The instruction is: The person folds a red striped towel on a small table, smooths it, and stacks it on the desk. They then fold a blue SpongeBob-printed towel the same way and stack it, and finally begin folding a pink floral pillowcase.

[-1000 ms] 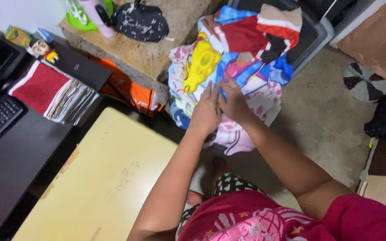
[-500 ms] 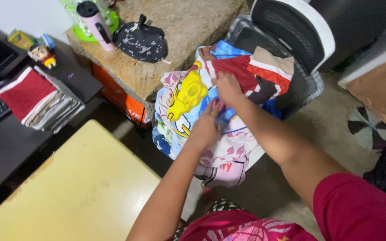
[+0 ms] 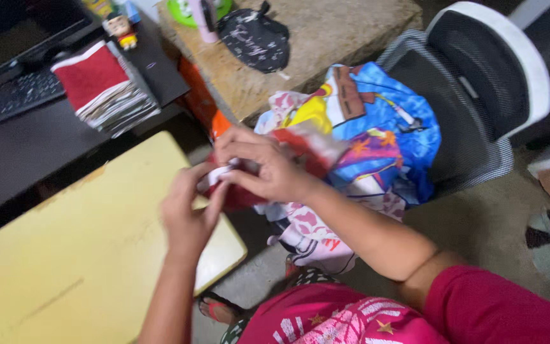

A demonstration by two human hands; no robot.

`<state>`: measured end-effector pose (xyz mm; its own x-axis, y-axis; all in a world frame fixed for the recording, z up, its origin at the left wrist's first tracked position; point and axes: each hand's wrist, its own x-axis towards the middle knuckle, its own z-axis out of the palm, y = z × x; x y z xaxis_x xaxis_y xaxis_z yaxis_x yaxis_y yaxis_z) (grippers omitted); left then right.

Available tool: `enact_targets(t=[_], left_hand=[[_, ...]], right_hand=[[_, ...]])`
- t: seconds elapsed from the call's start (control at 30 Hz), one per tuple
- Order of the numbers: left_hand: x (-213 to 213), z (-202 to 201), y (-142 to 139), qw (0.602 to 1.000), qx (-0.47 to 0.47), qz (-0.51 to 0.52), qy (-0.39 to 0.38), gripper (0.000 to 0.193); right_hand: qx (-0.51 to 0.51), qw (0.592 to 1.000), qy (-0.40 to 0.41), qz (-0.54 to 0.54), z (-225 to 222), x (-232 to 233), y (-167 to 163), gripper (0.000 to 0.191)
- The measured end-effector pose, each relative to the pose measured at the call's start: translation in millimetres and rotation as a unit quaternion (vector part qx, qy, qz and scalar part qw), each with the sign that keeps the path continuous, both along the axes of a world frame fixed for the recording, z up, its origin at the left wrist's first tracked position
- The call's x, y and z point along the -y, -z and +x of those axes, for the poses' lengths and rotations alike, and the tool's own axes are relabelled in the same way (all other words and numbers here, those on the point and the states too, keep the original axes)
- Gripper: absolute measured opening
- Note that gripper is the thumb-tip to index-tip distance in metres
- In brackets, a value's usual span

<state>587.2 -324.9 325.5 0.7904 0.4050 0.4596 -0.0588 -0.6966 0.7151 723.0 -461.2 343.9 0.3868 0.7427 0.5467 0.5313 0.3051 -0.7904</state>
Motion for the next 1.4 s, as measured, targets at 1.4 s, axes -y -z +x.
enact_targets(t=[1.4], left_hand=[[-491.3, -392.8, 45.7, 0.868, -0.165, 0.311, -0.351, 0.023]], right_hand=[[-0.329, 0.943, 0.023, -0.044, -72.9, -357.3, 85.7, 0.005]])
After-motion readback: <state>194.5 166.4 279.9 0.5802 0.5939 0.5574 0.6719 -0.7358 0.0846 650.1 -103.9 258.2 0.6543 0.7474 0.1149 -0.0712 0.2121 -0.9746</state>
